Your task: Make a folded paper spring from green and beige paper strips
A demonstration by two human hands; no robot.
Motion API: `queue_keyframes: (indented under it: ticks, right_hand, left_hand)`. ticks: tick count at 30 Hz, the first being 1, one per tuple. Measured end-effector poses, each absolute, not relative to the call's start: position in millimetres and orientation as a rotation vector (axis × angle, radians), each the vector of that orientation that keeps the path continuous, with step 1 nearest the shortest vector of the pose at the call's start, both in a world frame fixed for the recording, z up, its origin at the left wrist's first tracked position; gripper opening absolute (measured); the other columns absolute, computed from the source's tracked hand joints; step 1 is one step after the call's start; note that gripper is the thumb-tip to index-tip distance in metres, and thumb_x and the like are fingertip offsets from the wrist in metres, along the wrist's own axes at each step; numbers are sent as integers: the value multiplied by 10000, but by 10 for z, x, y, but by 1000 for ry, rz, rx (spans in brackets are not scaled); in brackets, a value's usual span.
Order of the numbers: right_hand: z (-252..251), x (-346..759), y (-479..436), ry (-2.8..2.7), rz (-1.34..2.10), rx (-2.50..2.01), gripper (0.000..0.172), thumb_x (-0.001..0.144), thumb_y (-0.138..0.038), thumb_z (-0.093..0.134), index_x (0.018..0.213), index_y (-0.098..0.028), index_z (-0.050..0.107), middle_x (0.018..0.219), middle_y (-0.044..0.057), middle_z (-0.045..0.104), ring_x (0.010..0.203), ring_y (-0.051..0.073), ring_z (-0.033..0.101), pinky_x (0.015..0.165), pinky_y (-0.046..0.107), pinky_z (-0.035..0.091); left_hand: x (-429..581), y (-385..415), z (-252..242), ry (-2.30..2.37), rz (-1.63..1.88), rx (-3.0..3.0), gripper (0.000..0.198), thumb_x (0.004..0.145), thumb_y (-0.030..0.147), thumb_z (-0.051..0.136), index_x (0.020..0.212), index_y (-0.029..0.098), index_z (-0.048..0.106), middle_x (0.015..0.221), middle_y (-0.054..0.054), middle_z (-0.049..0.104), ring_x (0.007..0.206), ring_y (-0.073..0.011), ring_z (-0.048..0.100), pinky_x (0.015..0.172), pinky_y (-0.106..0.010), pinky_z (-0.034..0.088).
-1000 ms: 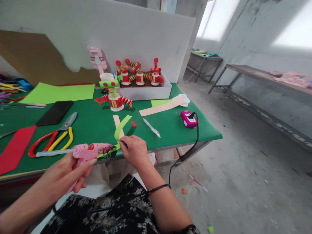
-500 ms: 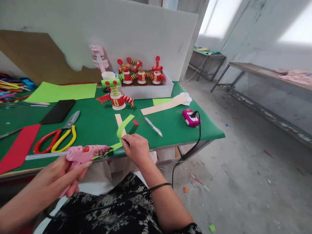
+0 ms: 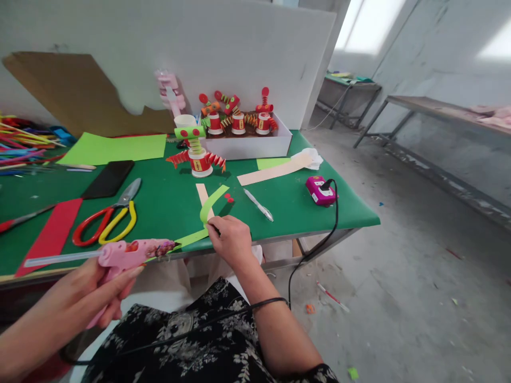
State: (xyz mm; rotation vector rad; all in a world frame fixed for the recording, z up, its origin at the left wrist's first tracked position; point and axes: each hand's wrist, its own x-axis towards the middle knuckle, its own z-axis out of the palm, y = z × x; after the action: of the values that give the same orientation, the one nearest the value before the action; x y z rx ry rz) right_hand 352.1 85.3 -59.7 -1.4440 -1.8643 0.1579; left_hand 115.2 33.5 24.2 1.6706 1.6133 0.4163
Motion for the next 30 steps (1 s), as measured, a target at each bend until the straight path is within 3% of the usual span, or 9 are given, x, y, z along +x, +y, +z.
queue_keyframes:
  ticks: [7,15,21,25,30]
  right_hand:
    - [-609,3524,861,-1854,151,-1434,154,929,-255,582,836,-237,704,723,19,690,691,153,623,646,240,415]
    - [-617,3511,849,-1861,109,-1420,172,938,-251,568,830,-229,700,741,30,706,713,156,637,654,241,422]
    - [-622,3499,843,-1866,42,-1375,190,949,-228,548,842,-218,704,789,49,729,753,169,653,685,252,439]
    - [-618,3503,856,-1859,63,-1377,183,934,-217,562,818,-220,704,762,42,716,733,165,645,667,250,431]
    - [-610,3511,866,-1858,59,-1369,188,931,-225,559,803,-223,696,732,30,705,704,157,632,655,244,422]
  left_hand:
    - [1133,300,195,1645,481,1638,428,803,643,512,593,278,439,359,59,496,370,-184,539,493,-302,466]
    - [1052,260,301,1673,447,1596,429,795,619,510,552,267,476,382,23,531,418,-176,557,490,-280,464]
    - [826,272,254,1683,381,1532,365,745,636,558,738,273,591,395,34,537,414,-192,554,425,-279,452]
    - [686,258,251,1705,297,1525,435,742,682,550,659,255,544,422,5,582,439,-196,584,464,-283,494]
    - [626,209,230,1685,330,1453,449,750,709,525,772,261,532,433,40,574,422,-200,577,456,-301,507]
